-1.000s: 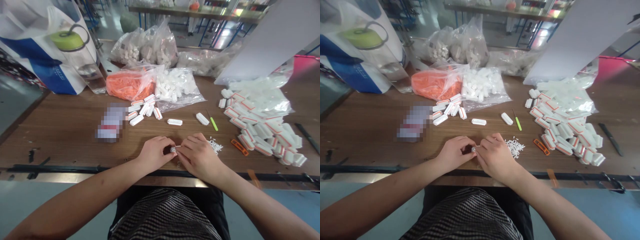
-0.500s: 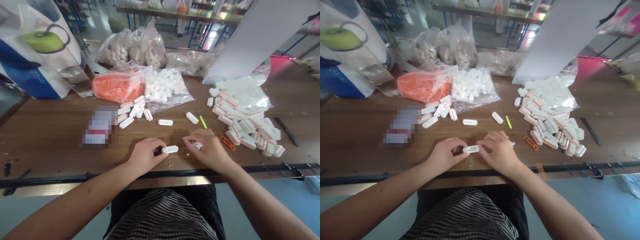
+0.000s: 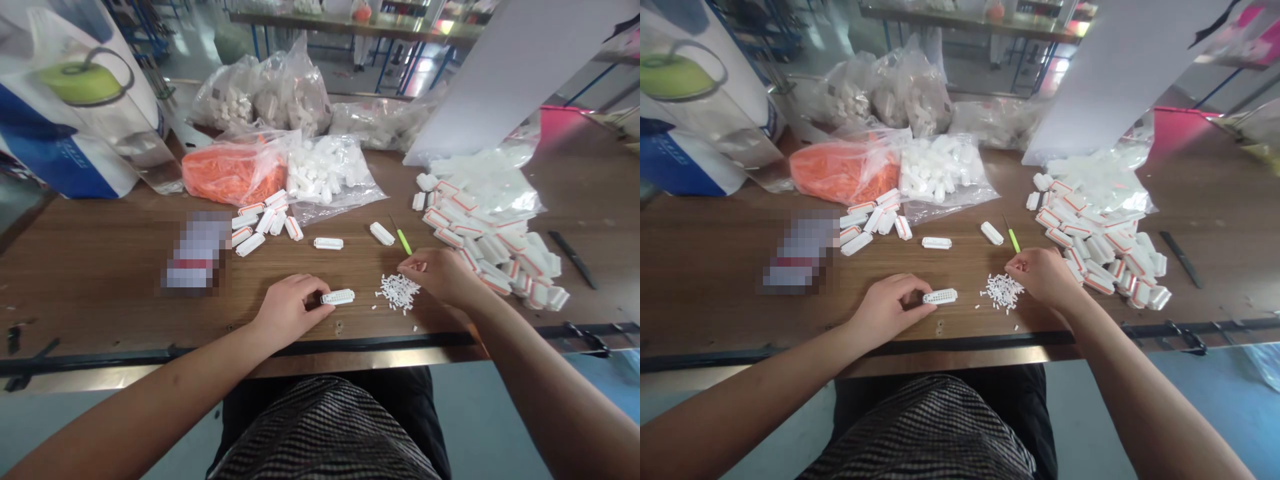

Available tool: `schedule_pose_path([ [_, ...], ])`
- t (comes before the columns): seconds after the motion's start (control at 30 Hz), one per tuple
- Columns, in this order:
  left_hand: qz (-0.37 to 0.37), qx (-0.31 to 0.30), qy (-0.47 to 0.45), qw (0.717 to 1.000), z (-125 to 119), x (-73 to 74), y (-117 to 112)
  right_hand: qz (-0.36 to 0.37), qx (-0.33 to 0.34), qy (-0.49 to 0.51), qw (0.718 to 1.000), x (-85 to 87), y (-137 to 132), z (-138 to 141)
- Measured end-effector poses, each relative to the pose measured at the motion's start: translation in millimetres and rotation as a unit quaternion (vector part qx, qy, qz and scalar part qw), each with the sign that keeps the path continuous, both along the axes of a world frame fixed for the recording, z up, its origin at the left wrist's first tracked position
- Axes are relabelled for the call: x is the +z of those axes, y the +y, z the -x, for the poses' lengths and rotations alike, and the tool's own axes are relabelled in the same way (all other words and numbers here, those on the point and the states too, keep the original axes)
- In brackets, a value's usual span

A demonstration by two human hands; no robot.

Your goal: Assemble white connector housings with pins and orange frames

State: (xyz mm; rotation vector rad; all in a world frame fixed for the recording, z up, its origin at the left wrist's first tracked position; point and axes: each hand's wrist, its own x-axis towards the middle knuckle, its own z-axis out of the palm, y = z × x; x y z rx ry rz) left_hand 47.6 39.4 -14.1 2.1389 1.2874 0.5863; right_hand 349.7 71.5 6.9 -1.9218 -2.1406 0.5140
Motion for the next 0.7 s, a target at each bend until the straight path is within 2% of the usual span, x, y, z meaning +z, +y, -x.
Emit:
schedule_pose_path([
  [0.1, 0.001, 0.001, -0.004, 1.0, 0, -0.4, 0, 0.023, -0.032, 0.004, 0.999, 4.5, 1, 6],
  [0.2, 0.005, -0.001, -0.006, 1.0, -1, -0.5, 0, -0.002, -0.016, 0.075, 0.997, 13.5, -7, 30],
  [0.3, 0.011, 0.004, -0.006, 1.0, -1, -0.3, -1, -0.012, 0.078, 0.18, 0.981, 19.7, -19, 66],
  [0.37, 0.008, 0.003, -0.011, 1.0, -2, -0.1, -1, -0.022, 0.142, 0.194, 0.97, 18.3, -25, 87],
  [0.43, 0.004, 0.002, -0.014, 1.0, -2, 0.3, -1, -0.033, 0.176, 0.185, 0.966, 13.4, -27, 99],
  [0.57, 0.001, 0.002, -0.014, 1.0, -2, 0.8, -1, -0.062, 0.194, 0.16, 0.966, 3.5, -25, 101],
  [0.7, 0.0, -0.002, -0.012, 1.0, -2, 0.1, -1, -0.087, 0.207, 0.142, 0.964, 1.8, -25, 98],
])
